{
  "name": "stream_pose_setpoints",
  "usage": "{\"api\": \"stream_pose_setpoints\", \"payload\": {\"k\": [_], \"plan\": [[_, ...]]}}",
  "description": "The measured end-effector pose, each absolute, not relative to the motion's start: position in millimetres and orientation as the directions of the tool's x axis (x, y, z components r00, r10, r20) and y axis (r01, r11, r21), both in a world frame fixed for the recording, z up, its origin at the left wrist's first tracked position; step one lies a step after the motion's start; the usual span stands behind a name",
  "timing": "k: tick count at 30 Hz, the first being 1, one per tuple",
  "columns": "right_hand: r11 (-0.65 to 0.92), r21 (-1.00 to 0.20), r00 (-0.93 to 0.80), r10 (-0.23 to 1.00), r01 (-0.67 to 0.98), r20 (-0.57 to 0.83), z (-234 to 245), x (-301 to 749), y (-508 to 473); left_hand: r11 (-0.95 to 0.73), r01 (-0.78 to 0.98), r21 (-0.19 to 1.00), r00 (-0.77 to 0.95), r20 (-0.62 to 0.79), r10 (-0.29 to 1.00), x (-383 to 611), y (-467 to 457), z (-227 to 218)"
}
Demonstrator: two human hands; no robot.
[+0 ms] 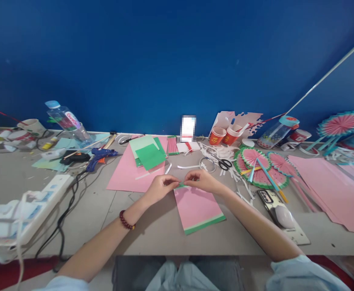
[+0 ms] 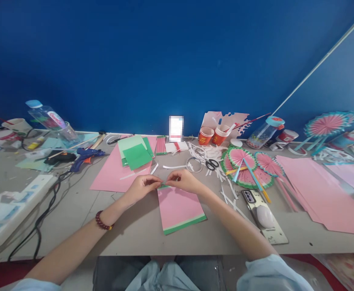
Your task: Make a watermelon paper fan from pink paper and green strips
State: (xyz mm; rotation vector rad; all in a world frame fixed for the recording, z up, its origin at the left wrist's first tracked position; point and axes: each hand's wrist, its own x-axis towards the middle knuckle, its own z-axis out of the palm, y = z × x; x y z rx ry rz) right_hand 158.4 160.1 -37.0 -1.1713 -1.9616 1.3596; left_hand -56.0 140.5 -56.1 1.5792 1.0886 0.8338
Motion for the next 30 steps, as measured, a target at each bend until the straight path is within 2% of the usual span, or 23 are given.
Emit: {"api": "stream_pose_setpoints", "payload": {"k": [5,8,11,14,17,21,25,30], "plan": [[0.019,-0.967,-0.534,0.837,0.252,-0.122,-42,157,161,-0.110,0.283,0.953,0.329,0.012,0.944,-57,141,-55],[0.030,-0.960,-0.491,0.864,0.277,-0.115,-46,157,161,-0.178,0.441,0.880,0.252,0.069,0.965,-63,137,-40],[0.081,-0.934,-0.442,0.893,0.349,-0.088,-50,157,160,-0.316,0.639,0.701,0.317,0.135,0.939,-67,125,-22],[0.132,-0.909,-0.446,0.893,0.395,-0.064,-55,157,159,-0.495,0.739,0.456,0.490,0.141,0.860,-59,106,-21],[0.160,-0.900,-0.442,0.896,0.406,-0.040,-59,157,157,-0.677,0.706,0.209,0.657,0.165,0.736,-46,88,-41],[0.202,-0.884,-0.445,0.895,0.422,-0.008,-62,156,157,-0.776,0.631,-0.030,0.762,0.216,0.611,-35,78,-72],[0.233,-0.863,-0.446,0.895,0.448,0.010,-65,154,156,-0.770,0.630,-0.103,0.766,0.247,0.594,-36,77,-85],[0.251,-0.839,-0.411,0.911,0.483,0.036,-66,151,151,-0.735,0.673,-0.083,0.727,0.260,0.635,-37,74,-88]]}}
